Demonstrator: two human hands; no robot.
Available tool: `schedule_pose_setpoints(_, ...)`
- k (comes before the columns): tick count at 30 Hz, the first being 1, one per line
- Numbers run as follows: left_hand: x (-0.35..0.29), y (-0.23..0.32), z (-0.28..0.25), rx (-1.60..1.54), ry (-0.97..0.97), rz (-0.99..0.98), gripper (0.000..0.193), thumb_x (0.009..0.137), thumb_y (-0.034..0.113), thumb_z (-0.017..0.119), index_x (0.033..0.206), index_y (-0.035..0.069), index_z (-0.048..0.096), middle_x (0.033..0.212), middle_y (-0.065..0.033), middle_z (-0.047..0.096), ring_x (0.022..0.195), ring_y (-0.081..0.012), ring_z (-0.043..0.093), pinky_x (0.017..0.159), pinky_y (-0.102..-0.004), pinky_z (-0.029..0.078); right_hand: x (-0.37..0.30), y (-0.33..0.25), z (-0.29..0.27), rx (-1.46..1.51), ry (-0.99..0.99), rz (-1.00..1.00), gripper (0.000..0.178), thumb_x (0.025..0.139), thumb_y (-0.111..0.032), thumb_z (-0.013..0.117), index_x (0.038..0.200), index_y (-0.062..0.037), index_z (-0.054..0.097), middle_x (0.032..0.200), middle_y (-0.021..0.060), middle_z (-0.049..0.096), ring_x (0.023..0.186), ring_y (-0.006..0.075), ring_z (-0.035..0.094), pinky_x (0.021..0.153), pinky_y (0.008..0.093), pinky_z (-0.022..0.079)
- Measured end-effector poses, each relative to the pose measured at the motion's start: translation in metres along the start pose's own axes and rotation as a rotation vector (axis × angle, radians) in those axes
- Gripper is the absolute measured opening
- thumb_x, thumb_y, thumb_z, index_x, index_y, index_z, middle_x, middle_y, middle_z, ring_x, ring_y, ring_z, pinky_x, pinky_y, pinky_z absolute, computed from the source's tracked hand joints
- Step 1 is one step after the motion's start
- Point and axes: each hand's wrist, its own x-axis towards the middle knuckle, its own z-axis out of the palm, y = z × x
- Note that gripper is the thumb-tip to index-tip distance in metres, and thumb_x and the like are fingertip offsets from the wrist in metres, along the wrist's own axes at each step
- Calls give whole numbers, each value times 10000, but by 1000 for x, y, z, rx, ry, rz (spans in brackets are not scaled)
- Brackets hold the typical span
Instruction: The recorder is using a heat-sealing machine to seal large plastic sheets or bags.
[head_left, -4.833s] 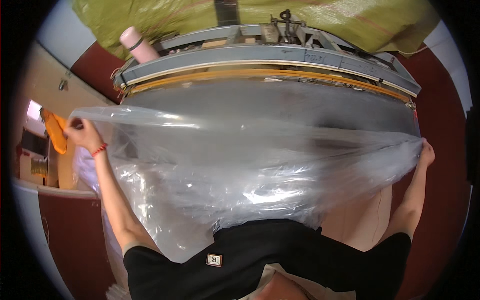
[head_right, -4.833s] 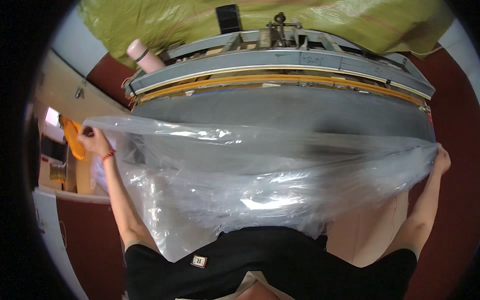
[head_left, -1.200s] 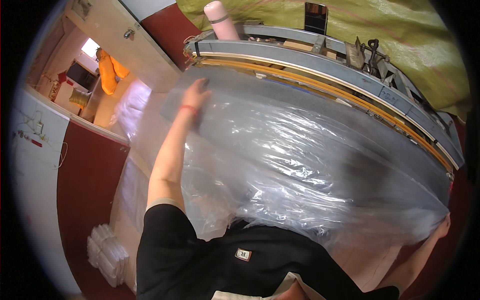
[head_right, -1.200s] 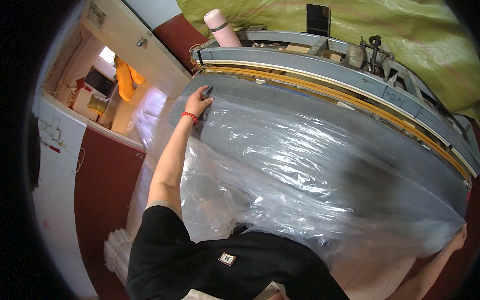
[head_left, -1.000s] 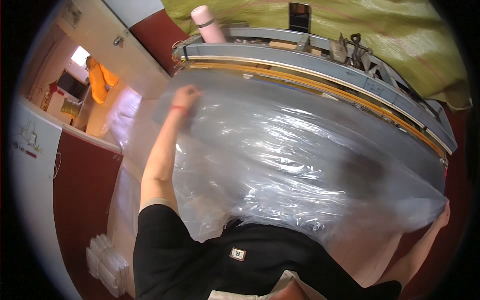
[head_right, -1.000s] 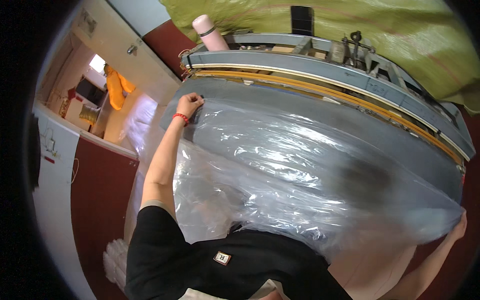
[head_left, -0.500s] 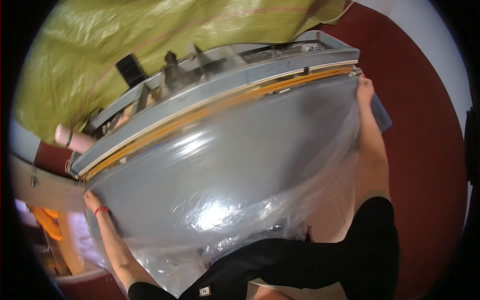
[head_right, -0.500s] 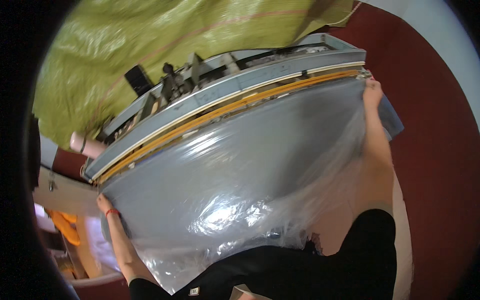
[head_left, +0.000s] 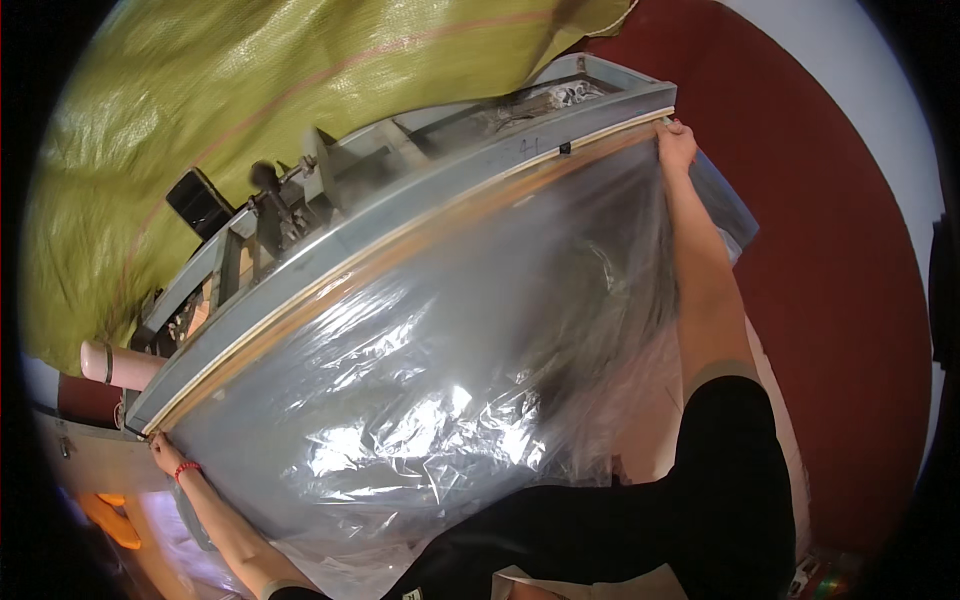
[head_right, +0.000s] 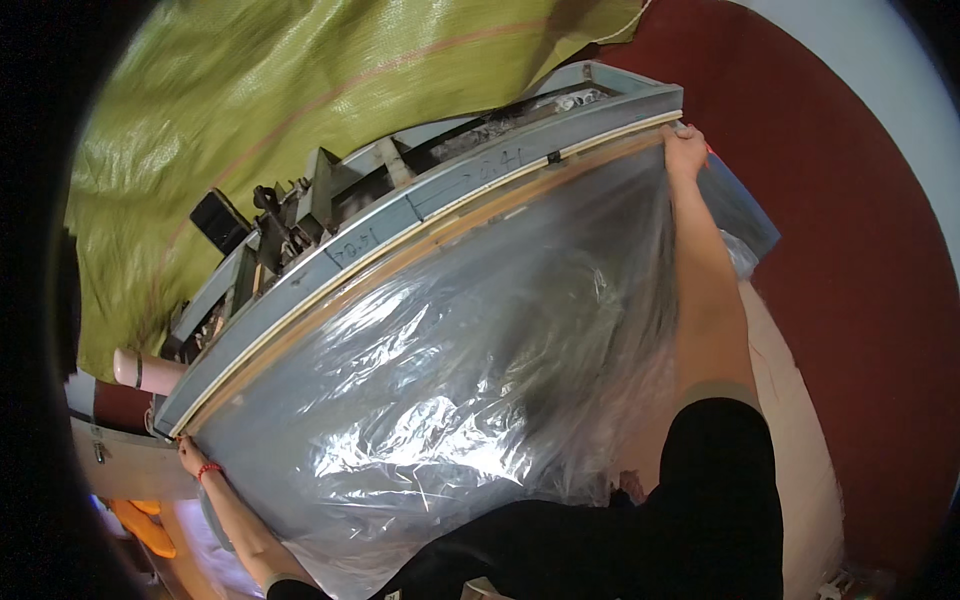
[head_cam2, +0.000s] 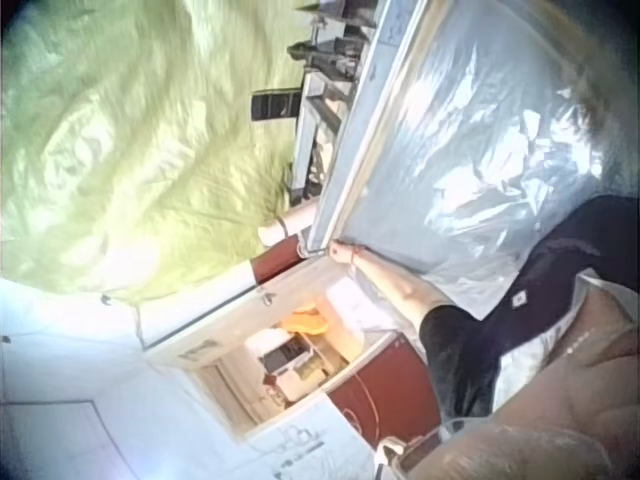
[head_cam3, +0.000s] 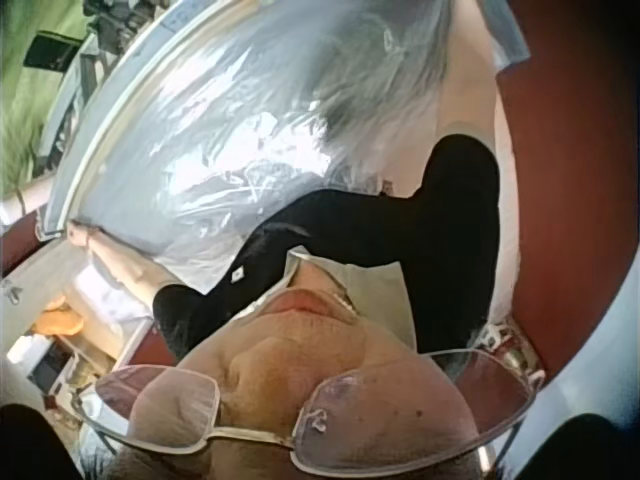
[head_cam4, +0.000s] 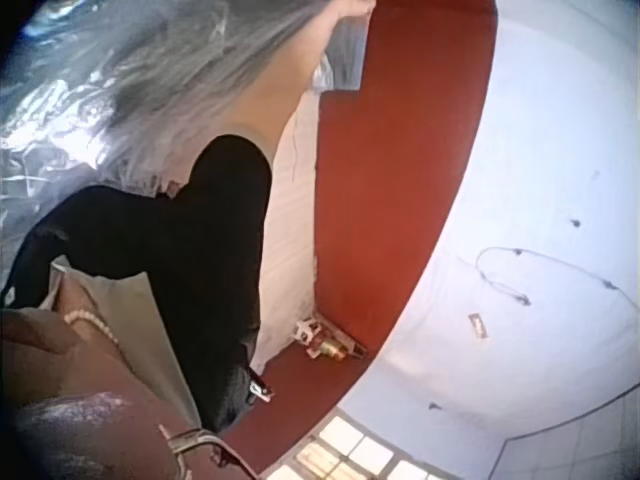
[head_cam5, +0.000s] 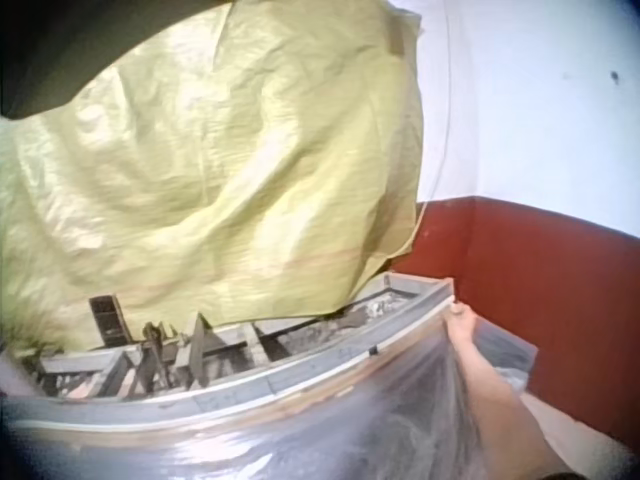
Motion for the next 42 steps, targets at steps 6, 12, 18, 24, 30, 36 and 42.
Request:
schedule_pose_setpoints(6, -25, 25, 28, -44, 52, -126, 232, 810, 172, 493, 861, -34, 588, 800, -47, 565, 749, -137, 508, 700, -258, 423, 15, -35, -18, 67, 119, 151, 178, 786, -144, 551, 826, 21, 499, 877, 163, 590, 885, 238, 559, 812, 329, 413)
schedule_pose_setpoints(12, -14, 23, -4, 114, 205, -133, 319, 801, 164, 408, 921, -68, 590, 898, -135, 609, 717, -205, 567, 678, -306, 465, 4, -51, -10, -33, 9, 120, 273, 864, -252, 462, 889, 18, 480, 683, 135, 573, 497, 181, 547, 507, 305, 457)
schedule_pose_setpoints(18, -40, 42, -23, 1115, 98, 257, 330, 861, 242, 374, 945, -5, 576, 916, -199, 586, 858, -350, 558, 732, -439, 433, 3, -57, -37, 265, -410, 193, 364, 810, -308, 576, 928, 35, 544, 839, 72, 565, 700, 121, 550, 602, 267, 459)
schedule_pose_setpoints(24, -123, 100, -18, 707, -345, 463, 225, 882, 193, 400, 787, -4, 450, 686, -164, 489, 613, -305, 452, 621, -354, 408, -11, -93, -162, -176, -604, -201, 248, 767, -200, 621, 904, 6, 633, 868, 60, 636, 815, 113, 566, 747, 227, 419)
schedule_pose_setpoints(30, -235, 208, -5, 70, -608, 242, 160, 873, 211, 465, 767, 92, 474, 639, 65, 392, 559, -23, 345, 498, -171, 294, 25, 22, -298, -768, -147, 124, 330, 725, -317, 640, 932, -60, 644, 934, 125, 627, 854, 245, 597, 757, 341, 450)
schedule_pose_setpoints(36, -337, 323, 12, -338, -854, 73, 118, 818, 188, 578, 809, 99, 500, 671, 66, 454, 563, -5, 360, 509, -156, 283, -88, -151, -193, -200, -386, -316, 299, 815, -219, 554, 1048, -35, 581, 1042, 122, 589, 965, 192, 548, 840, 277, 402)
schedule_pose_setpoints(42, -360, 342, -6, -397, -895, 53, 139, 766, 82, 627, 788, 69, 490, 755, 7, 530, 680, -46, 453, 603, -175, 340, -310, -367, -113, 413, -1342, -627, 378, 729, -137, 618, 1096, -92, 544, 1090, 38, 539, 1010, 162, 494, 844, 283, 390)
